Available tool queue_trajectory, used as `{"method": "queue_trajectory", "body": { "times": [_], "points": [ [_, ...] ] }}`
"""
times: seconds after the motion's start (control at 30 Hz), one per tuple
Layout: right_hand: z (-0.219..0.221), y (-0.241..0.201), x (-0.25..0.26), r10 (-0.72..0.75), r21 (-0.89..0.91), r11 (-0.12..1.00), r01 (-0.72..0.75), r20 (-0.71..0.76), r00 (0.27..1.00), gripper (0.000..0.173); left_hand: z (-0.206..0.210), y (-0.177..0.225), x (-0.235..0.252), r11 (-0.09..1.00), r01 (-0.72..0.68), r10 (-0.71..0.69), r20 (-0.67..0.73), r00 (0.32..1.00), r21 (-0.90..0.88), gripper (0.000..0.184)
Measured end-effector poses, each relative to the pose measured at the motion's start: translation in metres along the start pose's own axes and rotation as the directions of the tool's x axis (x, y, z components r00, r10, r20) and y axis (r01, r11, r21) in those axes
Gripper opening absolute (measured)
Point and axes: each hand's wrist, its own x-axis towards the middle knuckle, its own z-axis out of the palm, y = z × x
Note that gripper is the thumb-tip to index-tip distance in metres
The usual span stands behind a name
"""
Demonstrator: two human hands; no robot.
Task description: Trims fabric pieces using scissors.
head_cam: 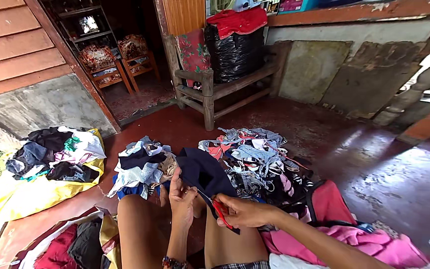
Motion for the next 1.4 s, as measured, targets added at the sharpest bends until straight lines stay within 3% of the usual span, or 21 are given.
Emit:
{"method": "queue_trajectory", "body": {
  "times": [0.17, 0.37, 0.53, 0.7, 0.8, 1.03, 1.23, 1.4],
  "points": [
    [-0.007, 0.003, -0.002, -0.102, 0.102, 0.990, 0.098, 0.028, 0.994, 0.051, 0.002, 0.002, -0.002, 0.985, -0.148, 0.140, 0.090, 0.986, 0.084, 0.083],
    [-0.016, 0.006, -0.002, -0.146, 0.039, 0.988, 0.146, -0.006, 0.989, 0.049, 0.002, -0.001, -0.003, 0.967, -0.223, 0.208, 0.121, 0.971, 0.123, 0.032],
    [-0.021, 0.001, -0.007, -0.138, -0.099, 0.986, 0.133, -0.045, 0.989, 0.048, 0.003, -0.002, -0.005, 0.966, -0.201, 0.186, 0.102, 0.977, 0.160, 0.047],
    [-0.024, 0.001, -0.009, -0.149, -0.121, 0.982, 0.142, -0.046, 0.988, 0.051, 0.006, -0.003, -0.006, 0.966, -0.197, 0.184, 0.089, 0.979, 0.170, 0.052],
    [-0.026, 0.001, -0.010, -0.170, -0.053, 0.984, 0.169, -0.017, 0.985, 0.049, 0.007, -0.002, -0.006, 0.972, -0.182, 0.167, 0.110, 0.980, 0.146, 0.057],
    [-0.030, 0.002, -0.012, -0.190, 0.306, 0.942, 0.140, 0.138, 0.972, 0.040, 0.015, 0.007, -0.009, 0.981, -0.160, 0.139, 0.179, 0.974, 0.108, 0.066],
    [-0.022, 0.001, -0.011, -0.196, 0.338, 0.931, 0.140, 0.137, 0.971, 0.032, 0.013, 0.013, -0.008, 0.980, -0.171, 0.148, 0.202, 0.968, 0.098, 0.075],
    [-0.020, 0.003, -0.005, -0.191, 0.361, 0.922, 0.139, 0.114, 0.975, 0.051, 0.017, 0.016, -0.011, 0.979, -0.174, 0.143, 0.249, 0.958, 0.106, 0.081]
  ]
}}
